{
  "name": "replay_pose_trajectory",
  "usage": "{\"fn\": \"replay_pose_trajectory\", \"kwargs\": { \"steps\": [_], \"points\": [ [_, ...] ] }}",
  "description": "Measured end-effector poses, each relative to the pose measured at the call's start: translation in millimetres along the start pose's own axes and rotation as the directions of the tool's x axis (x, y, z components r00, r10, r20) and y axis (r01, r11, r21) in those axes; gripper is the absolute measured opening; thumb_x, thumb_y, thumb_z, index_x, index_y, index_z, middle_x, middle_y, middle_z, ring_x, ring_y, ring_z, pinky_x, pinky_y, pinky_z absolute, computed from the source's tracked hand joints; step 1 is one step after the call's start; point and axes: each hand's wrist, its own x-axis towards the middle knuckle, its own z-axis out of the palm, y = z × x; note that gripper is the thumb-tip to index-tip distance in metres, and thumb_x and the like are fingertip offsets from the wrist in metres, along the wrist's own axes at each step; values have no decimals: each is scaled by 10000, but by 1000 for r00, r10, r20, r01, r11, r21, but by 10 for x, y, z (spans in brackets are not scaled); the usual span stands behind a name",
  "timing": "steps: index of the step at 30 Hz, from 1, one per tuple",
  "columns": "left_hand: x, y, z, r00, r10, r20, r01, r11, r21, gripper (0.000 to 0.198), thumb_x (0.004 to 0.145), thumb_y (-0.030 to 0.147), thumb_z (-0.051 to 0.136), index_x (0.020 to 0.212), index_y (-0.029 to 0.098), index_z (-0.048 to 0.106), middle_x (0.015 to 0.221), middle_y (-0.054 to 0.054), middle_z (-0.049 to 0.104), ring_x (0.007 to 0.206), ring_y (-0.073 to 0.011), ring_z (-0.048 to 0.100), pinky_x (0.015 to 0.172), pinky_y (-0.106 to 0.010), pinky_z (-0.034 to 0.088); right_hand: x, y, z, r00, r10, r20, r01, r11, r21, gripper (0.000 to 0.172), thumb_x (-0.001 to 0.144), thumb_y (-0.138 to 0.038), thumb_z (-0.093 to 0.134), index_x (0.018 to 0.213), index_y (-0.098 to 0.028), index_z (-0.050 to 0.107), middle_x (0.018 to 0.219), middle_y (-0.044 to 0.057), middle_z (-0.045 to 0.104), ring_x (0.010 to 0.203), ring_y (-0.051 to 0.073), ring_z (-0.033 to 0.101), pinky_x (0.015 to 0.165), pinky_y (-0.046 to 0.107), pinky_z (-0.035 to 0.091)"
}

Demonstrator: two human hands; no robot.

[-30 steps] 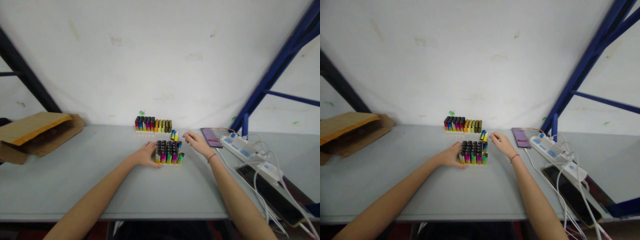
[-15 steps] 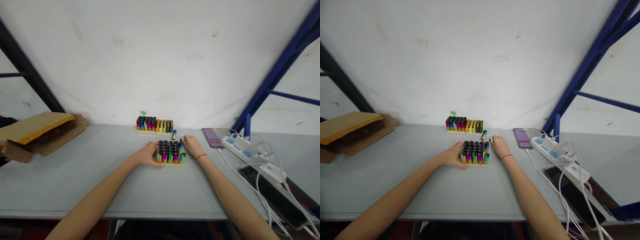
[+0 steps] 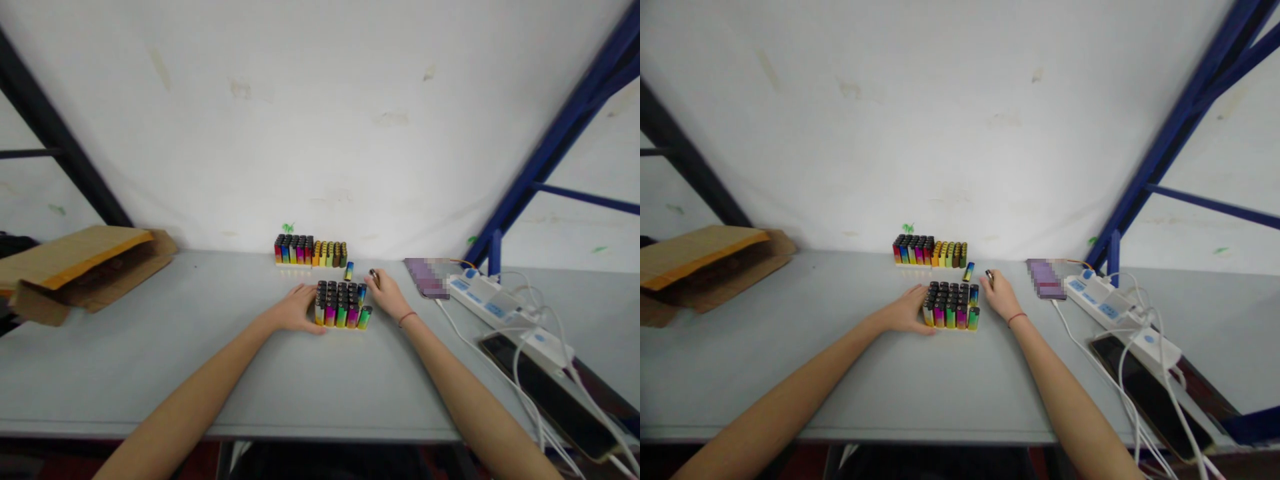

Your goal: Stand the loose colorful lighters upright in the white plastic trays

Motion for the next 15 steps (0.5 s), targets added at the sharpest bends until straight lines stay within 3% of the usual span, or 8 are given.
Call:
{"fn": "replay_pose_trajectory", "kwargs": {
  "steps": [3,5,8,11,13,15],
  "points": [
    [9,2,18,998,-2,-58,1,1000,-16,917,625,625,746,1349,138,461,1373,-160,514,1275,-376,452,1136,-494,234,-23,-30,19,1000,-16,-7,17,993,118,267,888,-451,430,764,-217,468,649,7,548,627,176,517,622,280,394],
    [11,11,25,997,-6,-81,5,1000,-18,875,637,618,742,1319,132,487,1349,-168,532,1258,-373,468,1124,-494,259,-42,-62,39,1000,20,8,-22,959,283,313,877,-514,429,760,-225,455,590,-27,502,552,147,474,546,253,374],
    [11,28,24,996,-16,-91,14,1000,-14,856,648,604,742,1307,117,496,1337,-182,538,1257,-375,468,1115,-495,274,-57,-111,72,971,214,105,-235,793,562,377,843,-595,434,743,-232,438,486,-84,360,393,98,315,397,213,260],
    [10,38,21,997,-19,-81,17,1000,-15,863,659,603,737,1325,116,484,1353,-178,528,1263,-378,463,1120,-493,265,-53,-153,82,873,413,259,-470,567,676,462,857,-631,335,617,-236,353,411,-104,219,318,76,183,334,205,147],
    [10,37,25,997,-13,-75,13,1000,-13,865,666,608,733,1340,132,471,1366,-167,521,1271,-372,458,1125,-492,257,-49,-174,77,840,460,288,-516,509,689,478,871,-594,301,550,-241,281,377,-96,190,300,72,173,320,204,147],
    [10,33,33,997,-13,-77,12,1000,-4,864,675,615,728,1351,149,460,1380,-161,511,1281,-364,450,1128,-490,248,-47,-192,78,871,420,256,-464,531,709,460,877,-525,295,516,-245,242,357,-86,184,291,72,174,312,204,157]
  ]
}}
